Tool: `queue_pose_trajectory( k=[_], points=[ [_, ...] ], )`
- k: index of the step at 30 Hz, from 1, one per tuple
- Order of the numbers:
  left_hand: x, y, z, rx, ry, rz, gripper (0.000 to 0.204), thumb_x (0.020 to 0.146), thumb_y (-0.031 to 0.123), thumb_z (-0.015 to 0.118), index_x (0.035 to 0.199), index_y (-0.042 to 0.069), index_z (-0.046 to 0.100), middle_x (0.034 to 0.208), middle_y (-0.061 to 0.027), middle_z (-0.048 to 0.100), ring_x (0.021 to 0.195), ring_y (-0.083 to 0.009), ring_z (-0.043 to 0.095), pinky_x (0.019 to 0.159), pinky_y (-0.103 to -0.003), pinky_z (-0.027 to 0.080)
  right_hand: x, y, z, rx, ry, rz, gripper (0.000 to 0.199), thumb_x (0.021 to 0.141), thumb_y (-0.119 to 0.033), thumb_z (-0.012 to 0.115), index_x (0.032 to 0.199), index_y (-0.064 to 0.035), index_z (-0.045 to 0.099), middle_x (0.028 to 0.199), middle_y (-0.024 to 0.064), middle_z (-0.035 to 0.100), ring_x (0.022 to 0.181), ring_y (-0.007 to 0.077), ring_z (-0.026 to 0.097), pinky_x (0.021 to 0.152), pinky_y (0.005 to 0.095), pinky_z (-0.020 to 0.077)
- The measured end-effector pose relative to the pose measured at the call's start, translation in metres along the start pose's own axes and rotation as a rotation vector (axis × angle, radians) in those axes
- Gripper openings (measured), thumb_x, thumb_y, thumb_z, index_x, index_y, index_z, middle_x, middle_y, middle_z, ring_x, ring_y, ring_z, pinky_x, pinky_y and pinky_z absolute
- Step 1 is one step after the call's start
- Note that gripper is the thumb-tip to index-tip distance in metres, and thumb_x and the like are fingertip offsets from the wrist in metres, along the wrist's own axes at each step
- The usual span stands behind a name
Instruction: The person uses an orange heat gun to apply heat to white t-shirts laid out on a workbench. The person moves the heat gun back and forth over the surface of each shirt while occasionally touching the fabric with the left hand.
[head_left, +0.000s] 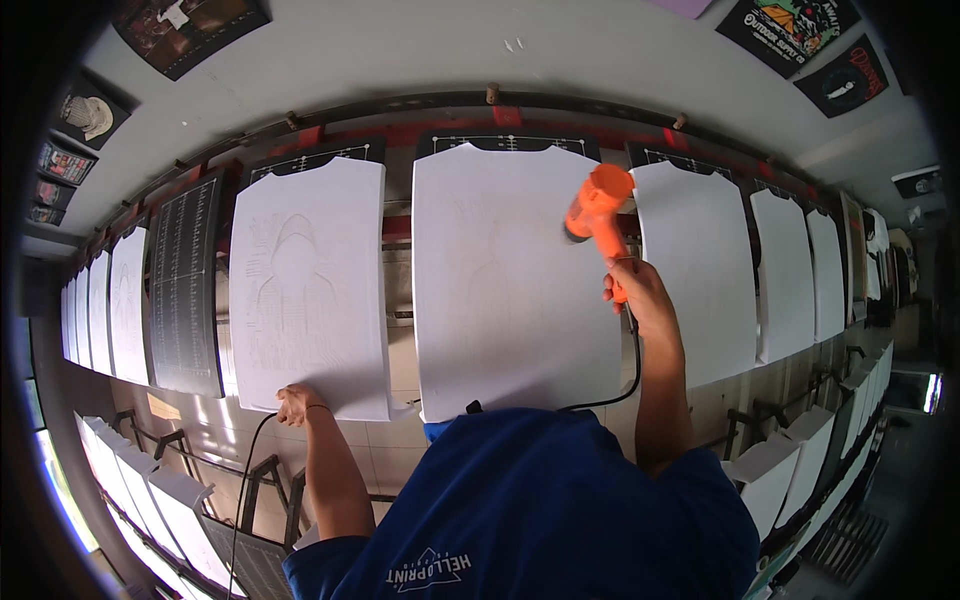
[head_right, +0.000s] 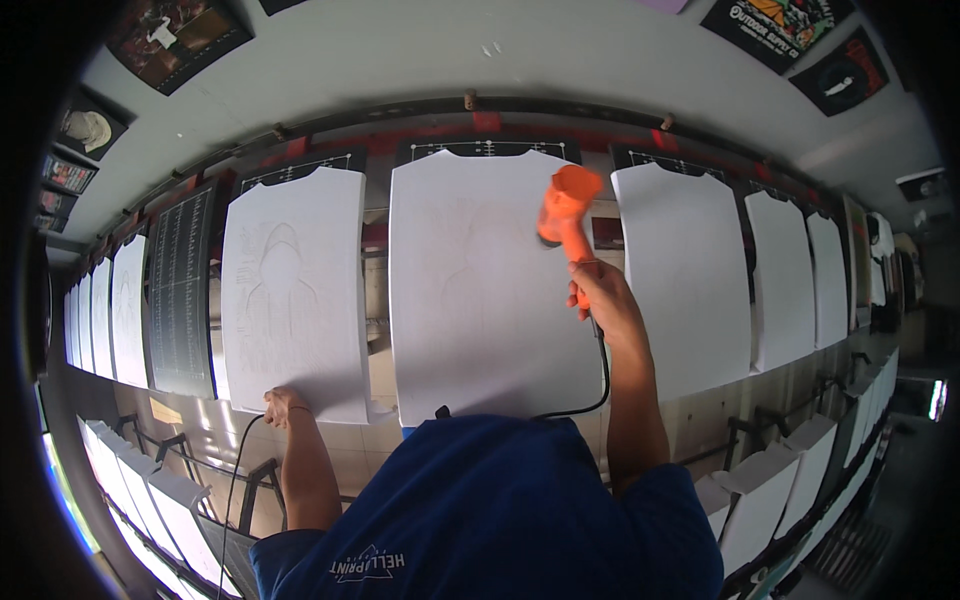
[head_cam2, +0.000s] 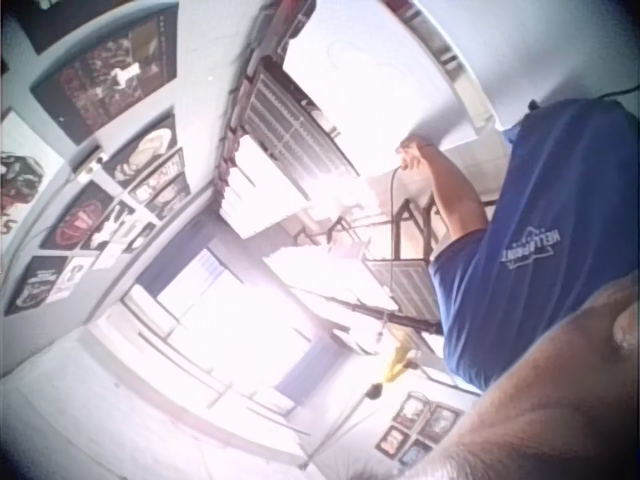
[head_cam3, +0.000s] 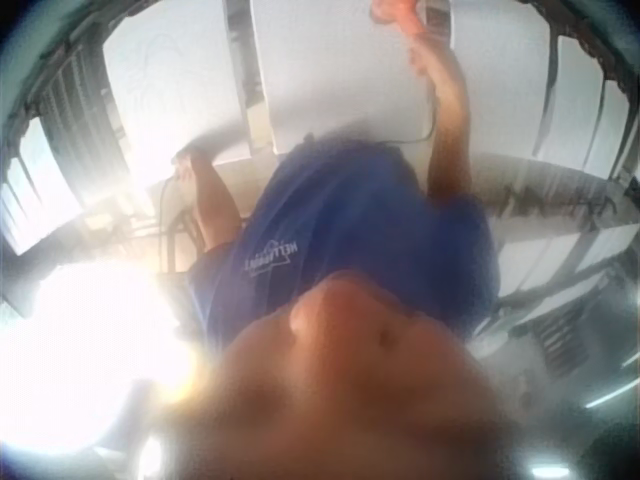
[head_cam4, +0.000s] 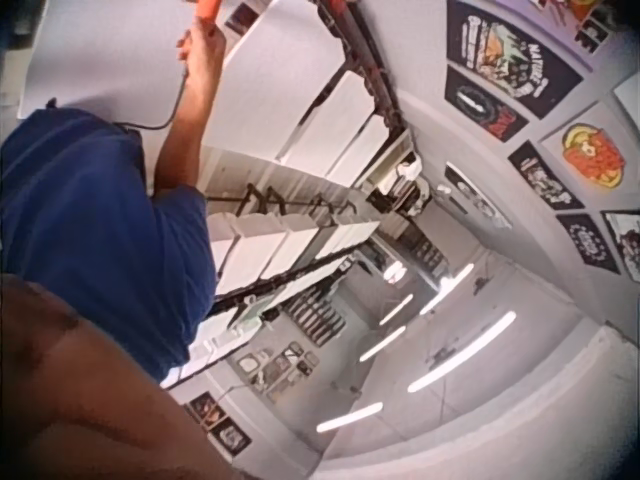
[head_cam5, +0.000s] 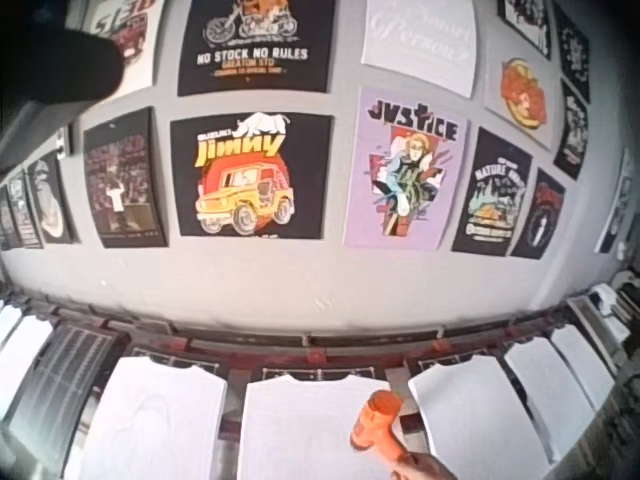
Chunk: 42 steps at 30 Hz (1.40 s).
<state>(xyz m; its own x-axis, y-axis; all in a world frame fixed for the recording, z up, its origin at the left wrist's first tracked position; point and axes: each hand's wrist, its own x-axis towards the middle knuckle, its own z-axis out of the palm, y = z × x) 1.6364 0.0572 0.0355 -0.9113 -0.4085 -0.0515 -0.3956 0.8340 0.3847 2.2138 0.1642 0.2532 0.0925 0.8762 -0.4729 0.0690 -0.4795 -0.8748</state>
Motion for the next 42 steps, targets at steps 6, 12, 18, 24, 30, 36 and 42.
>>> queue_pose_trajectory(
  k=[6, 12, 18, 24, 30, 36, 42],
  points=[
    [0.002, -0.002, -0.005, -0.034, -0.042, 0.007, 0.066, 0.093, 0.045, 0.038, 0.119, -0.016, 0.038, 0.117, -0.0322, 0.050, 0.108, -0.0422, 0.056, 0.090, -0.048, 0.049, -0.024, -0.001, -0.004, -0.021, 0.042, 0.088, 0.033, 0.092, -0.035, 0.061, 0.092, -0.0024, 0.056, 0.072, 0.0017, 0.056, 0.061, 0.0104, 0.056, 0.046, 0.0244, 0.0406],
    [-0.001, -0.005, -0.010, -0.064, -0.113, 0.049, 0.066, 0.093, 0.044, 0.039, 0.117, -0.017, 0.038, 0.116, -0.0339, 0.050, 0.110, -0.0426, 0.055, 0.091, -0.048, 0.049, -0.036, 0.005, 0.001, 0.016, 0.070, 0.033, 0.033, 0.092, -0.034, 0.060, 0.092, -0.0015, 0.056, 0.073, 0.0024, 0.056, 0.061, 0.0108, 0.056, 0.046, 0.0249, 0.0407],
    [-0.017, -0.015, -0.033, -0.216, -0.276, 0.186, 0.066, 0.093, 0.044, 0.041, 0.116, -0.018, 0.035, 0.109, -0.0323, 0.054, 0.101, -0.0420, 0.059, 0.087, -0.048, 0.052, -0.057, 0.004, 0.003, 0.031, 0.082, 0.100, 0.036, 0.091, -0.037, 0.061, 0.095, -0.0010, 0.056, 0.074, 0.0025, 0.057, 0.062, 0.0114, 0.057, 0.047, 0.0250, 0.0412],
    [0.014, -0.054, -0.004, -0.429, -0.423, 0.200, 0.063, 0.095, 0.049, 0.048, 0.111, -0.010, 0.034, 0.103, -0.0300, 0.056, 0.087, -0.0371, 0.064, 0.076, -0.045, 0.057, -0.064, 0.013, 0.019, 0.018, 0.097, 0.079, 0.036, 0.091, -0.037, 0.062, 0.097, -0.0023, 0.056, 0.074, 0.0017, 0.056, 0.064, 0.0115, 0.058, 0.047, 0.0251, 0.0420],
    [0.014, -0.058, -0.007, -0.581, -0.434, 0.297, 0.065, 0.095, 0.052, 0.047, 0.108, -0.011, 0.033, 0.101, -0.0292, 0.054, 0.089, -0.0334, 0.061, 0.073, -0.044, 0.055, -0.048, 0.008, 0.086, 0.089, -0.188, 0.075, 0.033, 0.090, -0.035, 0.062, 0.097, -0.0030, 0.056, 0.074, 0.0023, 0.058, 0.063, 0.0118, 0.058, 0.047, 0.0243, 0.0421],
    [0.011, -0.059, -0.006, -0.669, -0.471, 0.283, 0.062, 0.096, 0.049, 0.049, 0.106, -0.010, 0.032, 0.097, -0.0257, 0.053, 0.084, -0.0295, 0.059, 0.071, -0.041, 0.054, -0.041, 0.000, 0.138, 0.028, -0.305, 0.015, 0.031, 0.091, -0.032, 0.060, 0.093, -0.0019, 0.056, 0.072, 0.0030, 0.057, 0.063, 0.0123, 0.057, 0.047, 0.0252, 0.0421],
    [0.016, -0.064, -0.004, -0.665, -0.463, 0.256, 0.062, 0.095, 0.050, 0.050, 0.102, -0.009, 0.033, 0.095, -0.0244, 0.052, 0.083, -0.0286, 0.059, 0.068, -0.040, 0.054, -0.063, -0.014, 0.143, -0.099, -0.426, 0.092, 0.030, 0.091, -0.030, 0.060, 0.093, -0.0001, 0.057, 0.069, 0.0031, 0.056, 0.061, 0.0117, 0.057, 0.046, 0.0248, 0.0421]
  ],
)
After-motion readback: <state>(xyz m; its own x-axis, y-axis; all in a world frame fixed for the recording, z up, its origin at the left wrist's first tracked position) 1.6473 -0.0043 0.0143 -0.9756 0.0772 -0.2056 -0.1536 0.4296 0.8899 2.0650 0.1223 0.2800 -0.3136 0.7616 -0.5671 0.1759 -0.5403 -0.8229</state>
